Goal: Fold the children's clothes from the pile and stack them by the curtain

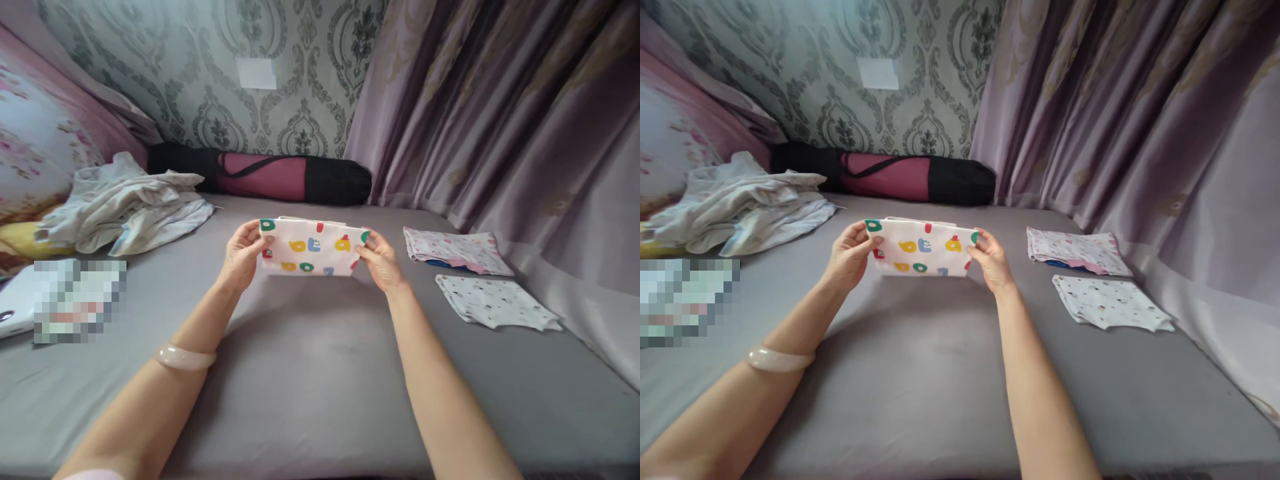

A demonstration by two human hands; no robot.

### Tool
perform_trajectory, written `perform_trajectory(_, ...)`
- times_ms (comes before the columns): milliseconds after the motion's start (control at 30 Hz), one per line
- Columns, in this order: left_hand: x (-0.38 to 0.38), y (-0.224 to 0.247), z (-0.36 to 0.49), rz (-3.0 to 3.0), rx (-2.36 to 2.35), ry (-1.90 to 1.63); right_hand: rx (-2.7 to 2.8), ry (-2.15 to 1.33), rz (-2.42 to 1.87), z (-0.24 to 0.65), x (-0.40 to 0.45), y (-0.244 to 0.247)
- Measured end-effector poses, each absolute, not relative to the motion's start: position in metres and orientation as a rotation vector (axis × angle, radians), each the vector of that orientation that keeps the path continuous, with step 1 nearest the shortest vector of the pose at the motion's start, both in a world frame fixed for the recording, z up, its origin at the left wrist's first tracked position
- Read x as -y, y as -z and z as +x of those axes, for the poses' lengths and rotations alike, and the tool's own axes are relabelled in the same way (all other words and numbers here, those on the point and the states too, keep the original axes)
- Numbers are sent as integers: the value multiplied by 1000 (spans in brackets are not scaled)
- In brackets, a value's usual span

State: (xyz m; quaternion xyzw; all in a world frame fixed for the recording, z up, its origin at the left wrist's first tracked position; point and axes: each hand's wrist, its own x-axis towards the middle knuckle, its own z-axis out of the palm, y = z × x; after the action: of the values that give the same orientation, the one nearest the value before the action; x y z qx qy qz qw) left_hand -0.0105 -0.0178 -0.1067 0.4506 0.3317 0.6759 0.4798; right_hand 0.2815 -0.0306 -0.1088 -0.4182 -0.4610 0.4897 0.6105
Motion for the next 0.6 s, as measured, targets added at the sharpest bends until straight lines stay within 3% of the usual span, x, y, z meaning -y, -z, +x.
perform_trajectory(133, 19, 106, -17, 1334, -826, -1641, 1220, -1088, -918, 291, 35, 103)
perform_trajectory(433, 27, 100, -46, 1909, -1034, -713, 1656, -1508, -1181, 309, 47, 111)
perform_trajectory(600, 28, 102, -47, 1970, -1212, -676, 1748, -1396, -1273, 306, 46, 107)
